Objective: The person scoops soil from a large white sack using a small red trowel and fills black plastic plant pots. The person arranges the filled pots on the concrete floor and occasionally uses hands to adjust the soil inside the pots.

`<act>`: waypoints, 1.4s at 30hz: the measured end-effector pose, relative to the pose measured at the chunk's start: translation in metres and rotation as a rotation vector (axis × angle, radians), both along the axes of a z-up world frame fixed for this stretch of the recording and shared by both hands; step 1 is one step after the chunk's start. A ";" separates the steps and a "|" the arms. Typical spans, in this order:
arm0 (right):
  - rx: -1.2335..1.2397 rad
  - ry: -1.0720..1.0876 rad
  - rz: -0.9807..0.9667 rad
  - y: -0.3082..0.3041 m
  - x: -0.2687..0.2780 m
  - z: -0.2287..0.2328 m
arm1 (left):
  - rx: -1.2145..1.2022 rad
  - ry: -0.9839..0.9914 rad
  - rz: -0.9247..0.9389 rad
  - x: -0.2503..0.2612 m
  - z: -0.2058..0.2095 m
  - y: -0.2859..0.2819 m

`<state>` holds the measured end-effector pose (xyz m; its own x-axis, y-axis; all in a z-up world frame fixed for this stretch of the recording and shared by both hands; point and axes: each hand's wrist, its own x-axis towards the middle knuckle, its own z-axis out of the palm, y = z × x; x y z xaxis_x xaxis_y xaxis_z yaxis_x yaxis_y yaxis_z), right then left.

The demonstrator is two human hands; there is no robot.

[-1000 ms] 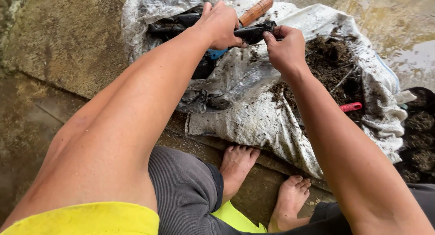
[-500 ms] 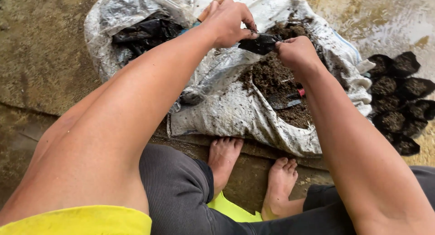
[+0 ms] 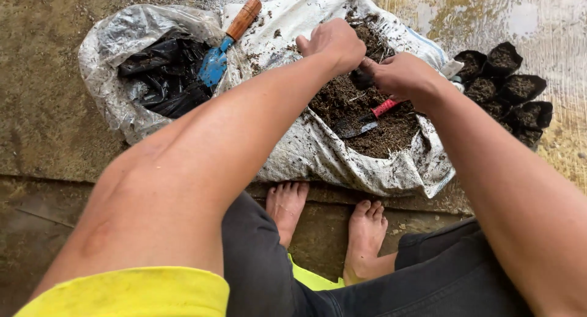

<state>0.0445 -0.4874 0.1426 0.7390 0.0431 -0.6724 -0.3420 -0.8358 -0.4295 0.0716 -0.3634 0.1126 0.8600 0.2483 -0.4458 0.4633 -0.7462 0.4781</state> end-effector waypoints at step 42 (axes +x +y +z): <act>0.418 -0.051 -0.553 -0.047 0.013 -0.034 | -0.076 0.149 -0.312 0.017 -0.043 -0.029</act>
<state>0.0580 -0.5348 0.1082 0.7572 -0.1011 -0.6453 -0.6409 -0.3054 -0.7042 0.0884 -0.3923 0.0694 0.8133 -0.0549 -0.5793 0.2875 -0.8276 0.4821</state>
